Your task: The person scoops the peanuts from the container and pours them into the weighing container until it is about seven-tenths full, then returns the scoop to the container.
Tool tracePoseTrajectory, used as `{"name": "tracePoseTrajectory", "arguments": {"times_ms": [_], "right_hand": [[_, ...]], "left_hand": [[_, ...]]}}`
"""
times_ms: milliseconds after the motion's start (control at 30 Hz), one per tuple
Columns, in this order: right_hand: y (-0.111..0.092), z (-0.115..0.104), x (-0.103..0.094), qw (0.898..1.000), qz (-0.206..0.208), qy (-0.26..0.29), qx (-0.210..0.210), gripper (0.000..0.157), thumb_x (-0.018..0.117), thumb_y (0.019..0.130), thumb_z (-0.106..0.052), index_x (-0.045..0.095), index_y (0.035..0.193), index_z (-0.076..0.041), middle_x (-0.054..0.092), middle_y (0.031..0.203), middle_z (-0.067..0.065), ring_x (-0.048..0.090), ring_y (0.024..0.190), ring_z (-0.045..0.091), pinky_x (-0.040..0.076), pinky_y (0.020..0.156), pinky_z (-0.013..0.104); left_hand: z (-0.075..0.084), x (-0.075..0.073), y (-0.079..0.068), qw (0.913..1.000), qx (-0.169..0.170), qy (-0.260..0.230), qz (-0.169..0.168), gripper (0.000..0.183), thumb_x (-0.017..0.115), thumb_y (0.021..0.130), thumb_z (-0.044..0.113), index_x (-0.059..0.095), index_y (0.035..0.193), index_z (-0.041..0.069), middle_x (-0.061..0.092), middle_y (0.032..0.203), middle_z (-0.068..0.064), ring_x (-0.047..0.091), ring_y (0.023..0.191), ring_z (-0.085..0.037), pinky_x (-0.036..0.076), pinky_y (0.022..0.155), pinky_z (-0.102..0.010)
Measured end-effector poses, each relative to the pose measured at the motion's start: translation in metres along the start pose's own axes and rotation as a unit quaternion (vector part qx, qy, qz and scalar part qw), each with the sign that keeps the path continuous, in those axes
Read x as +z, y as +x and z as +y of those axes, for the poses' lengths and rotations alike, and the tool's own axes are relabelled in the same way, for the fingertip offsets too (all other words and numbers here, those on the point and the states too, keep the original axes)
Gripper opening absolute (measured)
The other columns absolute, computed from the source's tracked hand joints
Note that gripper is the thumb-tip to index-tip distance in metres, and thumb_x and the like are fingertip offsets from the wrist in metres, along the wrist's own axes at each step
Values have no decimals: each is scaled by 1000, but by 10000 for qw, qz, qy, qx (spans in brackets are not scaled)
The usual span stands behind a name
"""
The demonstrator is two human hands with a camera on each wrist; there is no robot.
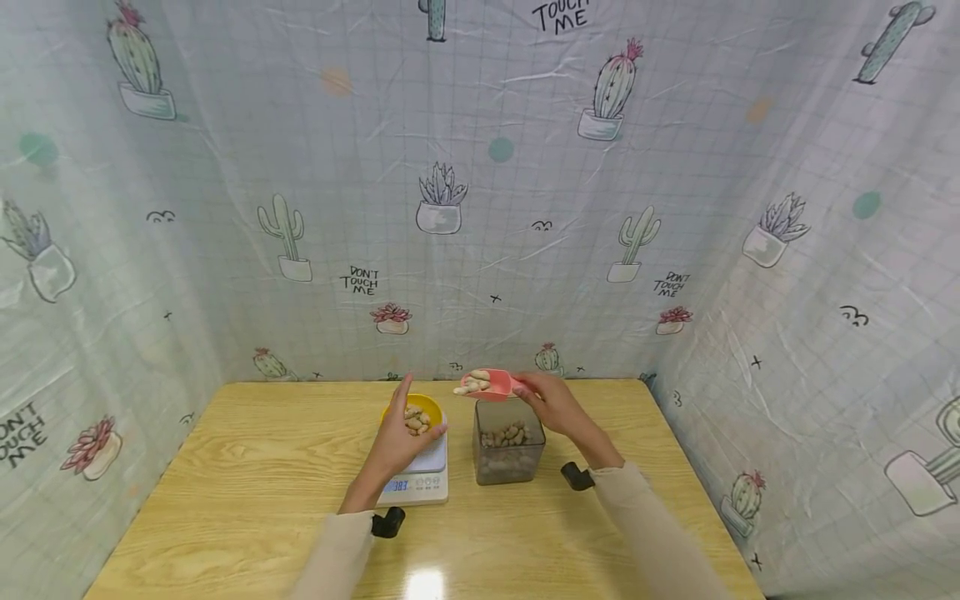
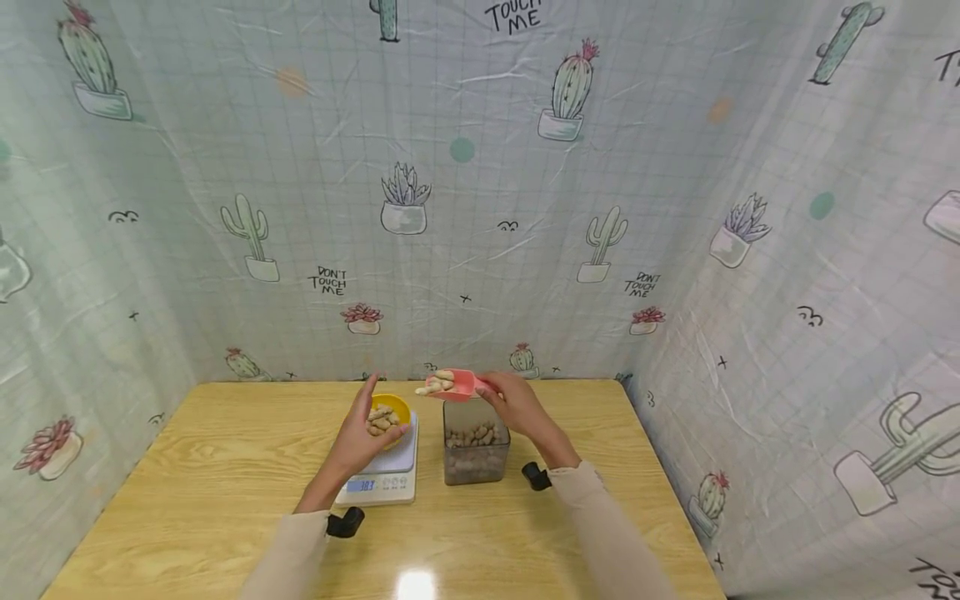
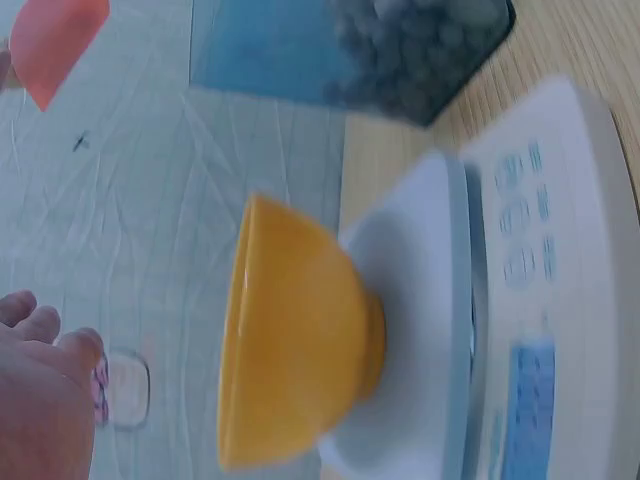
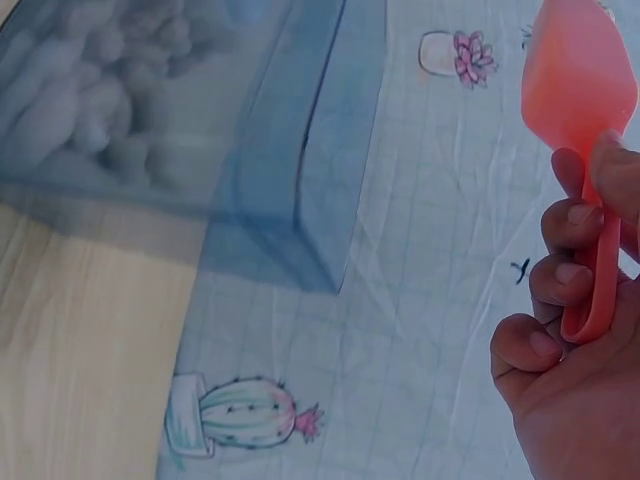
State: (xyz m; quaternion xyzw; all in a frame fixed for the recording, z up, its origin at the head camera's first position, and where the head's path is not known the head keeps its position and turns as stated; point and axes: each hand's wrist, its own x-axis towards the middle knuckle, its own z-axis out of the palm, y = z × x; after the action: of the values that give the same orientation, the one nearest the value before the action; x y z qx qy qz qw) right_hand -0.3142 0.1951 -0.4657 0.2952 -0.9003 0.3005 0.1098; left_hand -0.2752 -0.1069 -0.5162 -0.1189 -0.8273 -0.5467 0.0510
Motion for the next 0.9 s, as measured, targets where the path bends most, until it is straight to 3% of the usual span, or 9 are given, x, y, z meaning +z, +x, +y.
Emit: {"name": "tracePoseTrajectory", "arguments": {"times_ms": [233,467,567,667,900], "right_hand": [[13,-15,11,9998,-194,33,88,33,51,102,-26,66,125,-8,70,118,10,67,103,25,55,85,44],[29,-25,32,9991,-409,61,-78,30,52,102,-24,66,122,-8,70,114,9,67,103,24,54,86,42],[34,-26,42,9986,-520,9,-134,29,53,101,-24,67,121,-8,71,114,8,67,101,23,54,84,40],[37,-27,49,9971,-749,22,98,31,51,102,-27,66,123,-10,70,115,6,65,100,20,53,83,38],[41,-27,62,9922,-1173,-252,341,34,48,103,-31,64,125,-12,69,116,5,64,103,21,52,86,39]], "left_hand": [[-20,-21,-2,9988,-153,448,141,109,79,82,39,2,159,30,5,167,-13,12,150,-45,21,113,-71],[-45,-34,-2,9955,-535,777,-22,113,78,82,39,-2,160,22,1,165,-19,13,148,-50,21,112,-71],[-56,-35,0,9943,-673,807,-206,114,78,82,39,-2,160,20,1,165,-20,13,149,-49,20,114,-68],[-66,-32,1,9927,-780,840,-379,115,79,81,43,-1,160,16,2,165,-22,14,149,-49,20,116,-66],[-76,-28,2,9903,-1041,803,-447,114,79,80,46,6,159,9,10,162,-27,16,147,-51,20,115,-67]]}}
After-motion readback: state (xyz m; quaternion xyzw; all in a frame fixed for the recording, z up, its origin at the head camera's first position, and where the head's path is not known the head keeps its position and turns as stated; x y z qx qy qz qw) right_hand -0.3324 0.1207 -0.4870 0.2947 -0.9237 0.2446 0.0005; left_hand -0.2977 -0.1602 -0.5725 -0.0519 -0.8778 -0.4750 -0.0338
